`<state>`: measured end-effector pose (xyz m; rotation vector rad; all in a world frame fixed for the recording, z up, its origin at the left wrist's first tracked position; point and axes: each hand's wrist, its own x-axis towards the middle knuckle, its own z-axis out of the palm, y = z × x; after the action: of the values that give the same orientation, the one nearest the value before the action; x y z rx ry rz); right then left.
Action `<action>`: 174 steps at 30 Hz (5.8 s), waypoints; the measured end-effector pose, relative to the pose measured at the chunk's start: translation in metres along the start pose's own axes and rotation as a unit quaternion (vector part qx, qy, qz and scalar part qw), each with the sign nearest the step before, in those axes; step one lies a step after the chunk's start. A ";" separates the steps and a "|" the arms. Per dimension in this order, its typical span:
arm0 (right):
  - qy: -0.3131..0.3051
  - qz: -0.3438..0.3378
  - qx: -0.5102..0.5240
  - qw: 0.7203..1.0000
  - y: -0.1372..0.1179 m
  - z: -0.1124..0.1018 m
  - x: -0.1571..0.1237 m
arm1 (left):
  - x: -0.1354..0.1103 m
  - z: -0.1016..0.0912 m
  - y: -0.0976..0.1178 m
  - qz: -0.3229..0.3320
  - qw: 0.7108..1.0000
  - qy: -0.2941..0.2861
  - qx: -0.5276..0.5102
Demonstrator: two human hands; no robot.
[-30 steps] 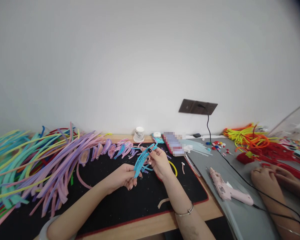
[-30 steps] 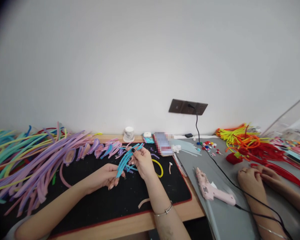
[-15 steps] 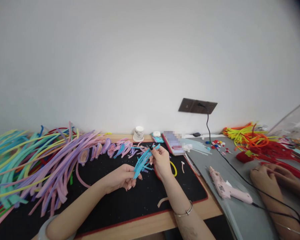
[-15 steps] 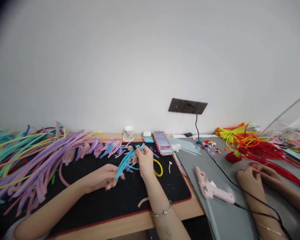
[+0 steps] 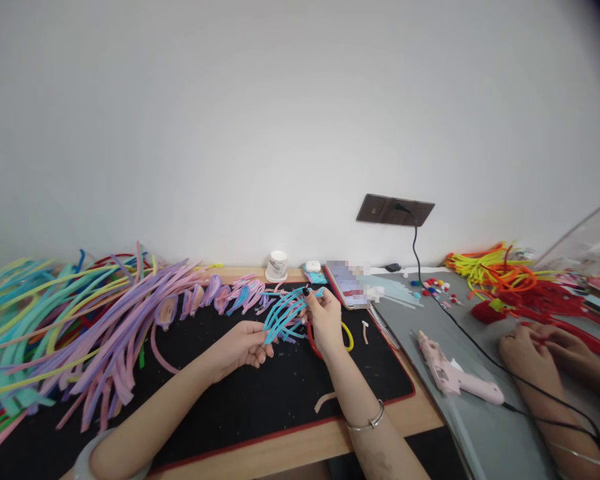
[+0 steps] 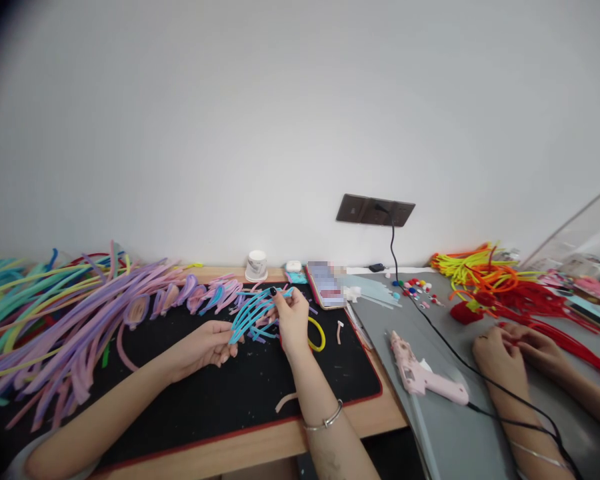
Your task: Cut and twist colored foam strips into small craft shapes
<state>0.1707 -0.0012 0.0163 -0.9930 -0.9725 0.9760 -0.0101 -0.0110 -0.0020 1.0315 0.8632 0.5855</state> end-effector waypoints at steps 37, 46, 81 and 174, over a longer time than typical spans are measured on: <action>-0.007 0.028 0.082 0.996 -0.002 -0.006 0.003 | 0.003 -0.006 -0.004 0.028 0.999 0.024 0.025; -0.008 0.005 0.068 0.998 -0.001 -0.006 0.004 | 0.003 -0.005 -0.005 0.027 0.999 0.023 0.034; -0.014 0.043 0.137 0.990 -0.013 -0.005 0.003 | 0.005 -0.006 -0.008 0.016 0.999 0.005 0.048; -0.108 0.069 0.066 0.990 -0.001 -0.006 0.004 | 0.003 -0.003 -0.012 -0.005 0.992 -0.078 0.097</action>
<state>0.1779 0.0015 0.0168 -0.8643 -1.0114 1.2683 -0.0106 -0.0119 -0.0143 1.2324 0.7962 0.4120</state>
